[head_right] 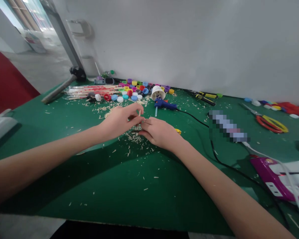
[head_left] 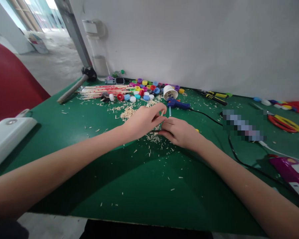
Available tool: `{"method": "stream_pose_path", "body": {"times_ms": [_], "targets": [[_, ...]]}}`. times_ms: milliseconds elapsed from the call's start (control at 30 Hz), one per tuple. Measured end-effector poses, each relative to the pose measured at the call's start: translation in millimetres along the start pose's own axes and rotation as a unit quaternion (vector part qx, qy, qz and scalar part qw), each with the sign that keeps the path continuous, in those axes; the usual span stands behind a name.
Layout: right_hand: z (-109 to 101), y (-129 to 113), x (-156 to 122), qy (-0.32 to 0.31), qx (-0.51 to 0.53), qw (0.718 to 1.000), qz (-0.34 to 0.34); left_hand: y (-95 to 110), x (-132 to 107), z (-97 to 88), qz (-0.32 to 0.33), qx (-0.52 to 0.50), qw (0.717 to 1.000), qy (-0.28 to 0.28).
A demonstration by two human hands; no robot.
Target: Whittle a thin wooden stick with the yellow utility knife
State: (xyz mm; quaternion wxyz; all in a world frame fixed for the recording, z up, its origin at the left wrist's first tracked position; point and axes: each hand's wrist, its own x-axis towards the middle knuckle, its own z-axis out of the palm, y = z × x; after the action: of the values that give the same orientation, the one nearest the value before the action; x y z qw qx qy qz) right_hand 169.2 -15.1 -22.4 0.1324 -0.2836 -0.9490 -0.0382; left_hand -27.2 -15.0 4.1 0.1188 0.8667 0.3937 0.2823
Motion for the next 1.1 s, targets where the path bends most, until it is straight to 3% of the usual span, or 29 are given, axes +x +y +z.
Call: {"method": "stream_pose_path", "body": {"times_ms": [167, 400, 600, 800, 1100], "targets": [[2.2, -2.0, -0.2, -0.035, -0.024, 0.999, 0.016, 3.4, -0.3, -2.8, 0.012, 0.015, 1.000, -0.013], [2.0, 0.3, -2.6, -0.034, -0.001, 0.999, 0.014, 2.9, 1.6, -3.2, 0.014, 0.022, 0.999, -0.020], [-0.9, -3.5, -7.9, -0.008, 0.016, 1.000, 0.024, -1.6, 2.3, -1.3, -0.005, -0.007, 1.000, -0.020], [2.5, -4.8, -14.8, 0.055, -0.012, 0.998, -0.019, -5.4, 1.2, -2.0, -0.006, -0.018, 1.000, -0.012], [-0.4, -5.3, -13.5, 0.075, 0.011, 0.997, 0.018, -4.6, 1.3, -0.9, -0.027, -0.023, 0.999, -0.017]]}}
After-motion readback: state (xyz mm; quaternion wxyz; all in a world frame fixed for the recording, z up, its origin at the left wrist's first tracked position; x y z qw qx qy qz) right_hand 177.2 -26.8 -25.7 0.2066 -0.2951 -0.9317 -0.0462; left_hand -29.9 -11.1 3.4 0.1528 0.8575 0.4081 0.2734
